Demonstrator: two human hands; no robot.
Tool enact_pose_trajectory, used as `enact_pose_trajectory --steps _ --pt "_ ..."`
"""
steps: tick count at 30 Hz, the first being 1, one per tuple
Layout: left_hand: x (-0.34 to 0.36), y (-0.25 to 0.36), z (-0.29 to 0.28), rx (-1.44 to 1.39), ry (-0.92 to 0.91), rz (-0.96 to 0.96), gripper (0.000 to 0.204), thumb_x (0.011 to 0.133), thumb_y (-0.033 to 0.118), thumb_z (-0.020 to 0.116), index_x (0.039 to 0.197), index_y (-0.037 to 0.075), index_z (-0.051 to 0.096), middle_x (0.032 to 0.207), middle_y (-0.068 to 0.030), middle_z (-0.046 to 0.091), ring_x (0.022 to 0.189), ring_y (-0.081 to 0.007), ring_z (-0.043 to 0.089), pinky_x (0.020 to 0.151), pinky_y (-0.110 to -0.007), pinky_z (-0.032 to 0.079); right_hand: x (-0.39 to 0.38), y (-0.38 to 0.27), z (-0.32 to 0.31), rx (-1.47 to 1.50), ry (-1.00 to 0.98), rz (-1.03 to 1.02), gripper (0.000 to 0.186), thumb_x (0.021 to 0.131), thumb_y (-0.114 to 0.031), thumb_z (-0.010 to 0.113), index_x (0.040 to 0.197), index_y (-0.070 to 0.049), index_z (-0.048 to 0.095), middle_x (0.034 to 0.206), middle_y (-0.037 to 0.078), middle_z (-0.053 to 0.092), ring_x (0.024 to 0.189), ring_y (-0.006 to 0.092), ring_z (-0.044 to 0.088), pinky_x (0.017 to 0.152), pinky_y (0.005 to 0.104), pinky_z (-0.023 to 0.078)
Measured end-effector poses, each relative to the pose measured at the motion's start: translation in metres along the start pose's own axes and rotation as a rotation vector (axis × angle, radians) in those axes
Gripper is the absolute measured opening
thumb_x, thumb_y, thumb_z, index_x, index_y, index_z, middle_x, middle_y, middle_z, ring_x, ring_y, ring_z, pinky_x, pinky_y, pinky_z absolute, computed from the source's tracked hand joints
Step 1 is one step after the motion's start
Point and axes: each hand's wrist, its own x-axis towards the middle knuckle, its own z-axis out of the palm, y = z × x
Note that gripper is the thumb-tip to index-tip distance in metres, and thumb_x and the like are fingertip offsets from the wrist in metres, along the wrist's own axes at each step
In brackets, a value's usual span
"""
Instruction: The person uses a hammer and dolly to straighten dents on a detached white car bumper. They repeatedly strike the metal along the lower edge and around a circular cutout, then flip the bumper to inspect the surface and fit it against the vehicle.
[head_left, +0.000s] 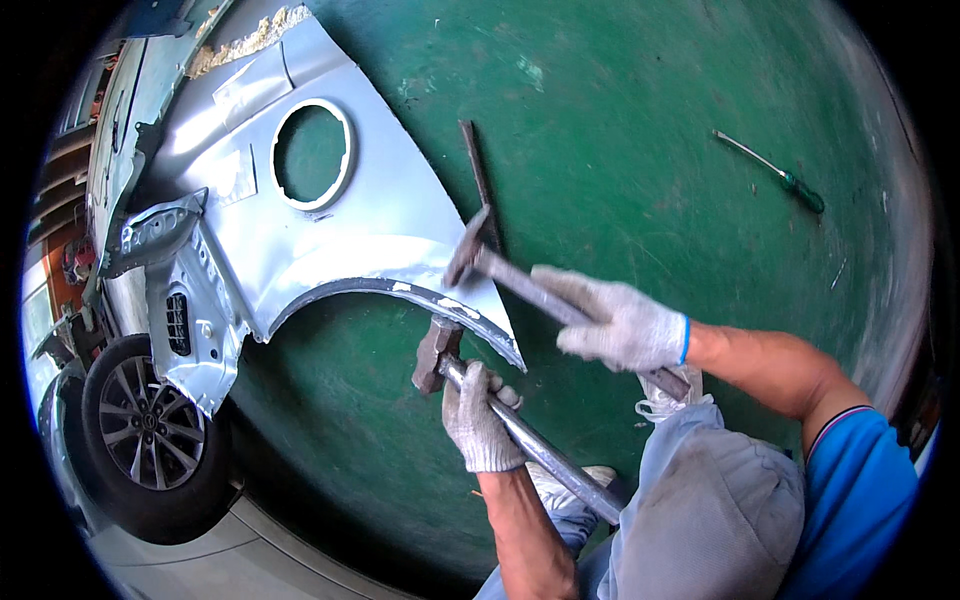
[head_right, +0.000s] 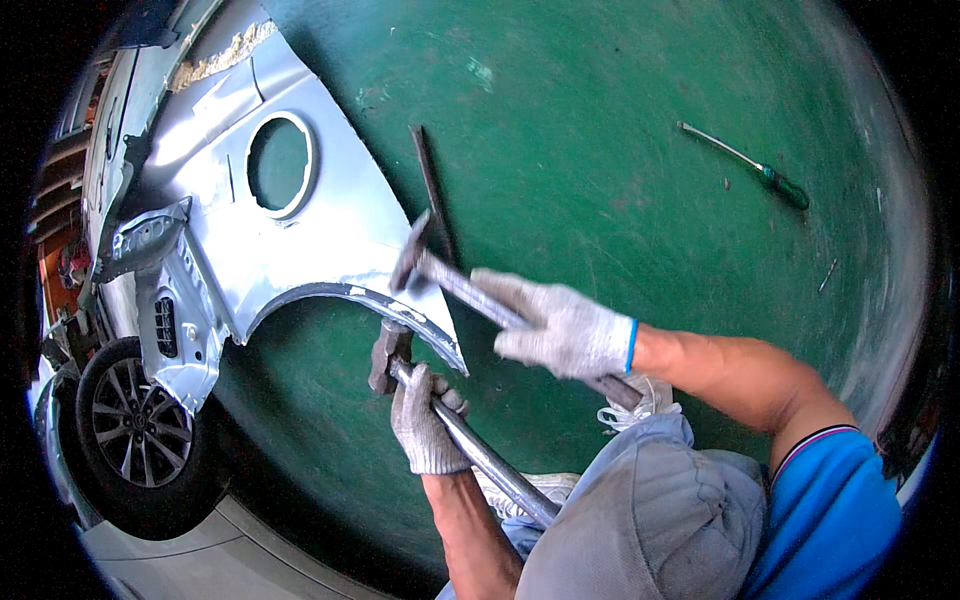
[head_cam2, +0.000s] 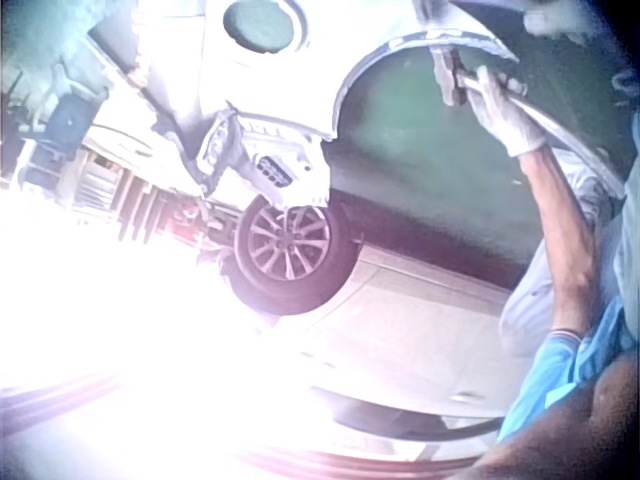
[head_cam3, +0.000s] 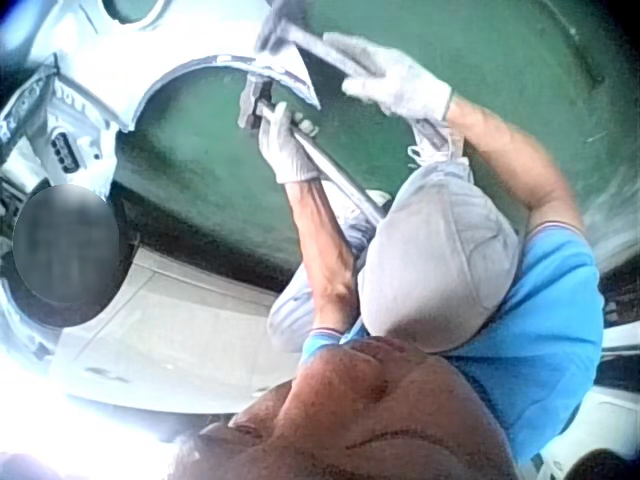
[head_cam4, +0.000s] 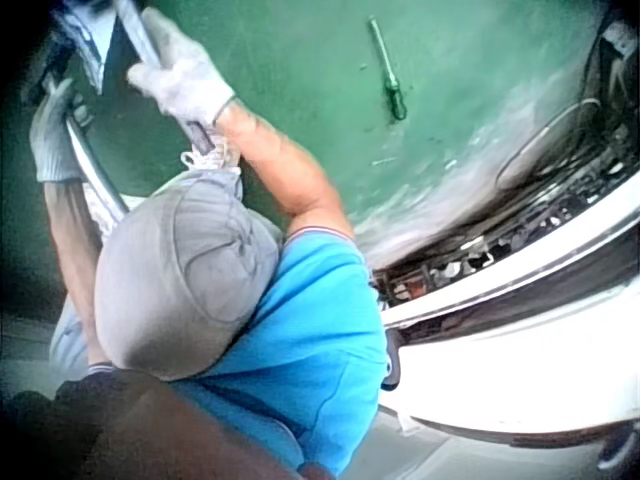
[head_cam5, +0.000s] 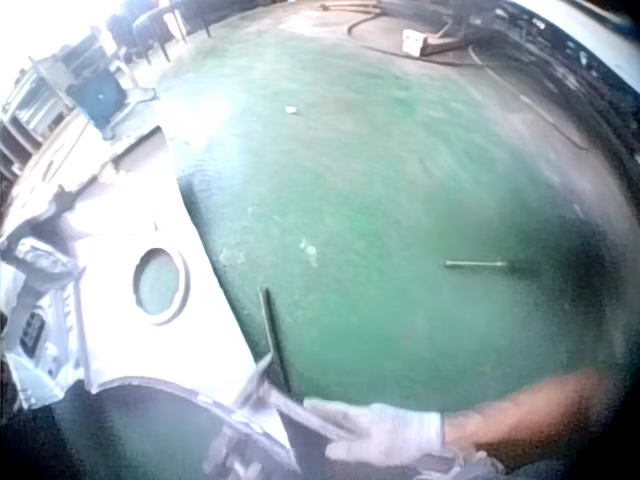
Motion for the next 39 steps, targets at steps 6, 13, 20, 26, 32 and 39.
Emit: enact_pose_trajectory --steps 6,13,20,26,32,39 --pt "-0.004 0.004 0.005 0.02 0.013 -0.006 0.017 0.095 0.015 0.066 0.107 0.005 0.059 0.075 -0.0043 0.059 0.052 -0.0127 0.057 0.047 -0.026 0.05 0.01 0.008 -0.018 0.189 0.351 -0.117 0.079 0.093 -0.019 0.067 0.16 -0.005 0.028 0.127 0.019 0.065 0.095 0.0228 0.068 0.078 0.0342 0.057" --pt "0.0 0.006 0.002 0.008 0.037 -0.002 0.017 0.096 0.014 0.065 0.109 0.005 0.059 0.074 -0.0044 0.059 0.052 -0.0123 0.056 0.046 -0.025 0.049 0.014 0.033 0.015 -0.125 -0.05 -0.225 0.077 0.092 -0.023 0.063 0.157 0.001 0.029 0.146 0.028 0.052 0.133 0.0356 0.055 0.11 0.0385 0.044" --pt "-0.002 0.005 -0.001 0.003 0.014 0.016 0.02 0.095 0.016 0.067 0.11 0.005 0.059 0.075 -0.0045 0.059 0.052 -0.0134 0.056 0.046 -0.026 0.049 0.006 0.021 0.019 -0.071 -0.071 -0.048 0.079 0.092 -0.023 0.063 0.158 0.001 0.028 0.142 0.025 0.056 0.12 0.0298 0.063 0.101 0.0364 0.049" --pt "0.001 0.003 -0.005 -0.032 0.012 -0.006 0.019 0.096 0.017 0.067 0.109 0.005 0.059 0.075 -0.0046 0.059 0.052 -0.0135 0.056 0.046 -0.026 0.049 0.004 0.002 0.01 -0.076 -0.128 0.089 0.08 0.092 -0.023 0.064 0.16 -0.001 0.026 0.131 0.022 0.062 0.094 0.022 0.067 0.085 0.0351 0.055" --pt "-0.005 0.005 0.002 -0.007 0.02 -0.001 0.018 0.096 0.017 0.066 0.107 0.005 0.059 0.075 -0.0042 0.058 0.053 -0.0134 0.056 0.047 -0.027 0.05 0.003 0.007 0.009 0.074 0.138 -0.042 0.081 0.094 -0.021 0.063 0.161 -0.004 0.022 0.146 0.025 0.053 0.127 0.0315 0.059 0.109 0.0382 0.044" --pt "0.001 0.009 0.0 -0.02 0.063 0.017 0.015 0.097 0.02 0.067 0.096 0.008 0.058 0.074 -0.0029 0.058 0.051 -0.0122 0.055 0.045 -0.026 0.047 0.015 0.045 0.019 -0.191 -0.047 -0.265 0.079 0.091 -0.024 0.063 0.157 0.002 0.029 0.149 0.028 0.049 0.136 0.0363 0.053 0.113 0.0388 0.041"
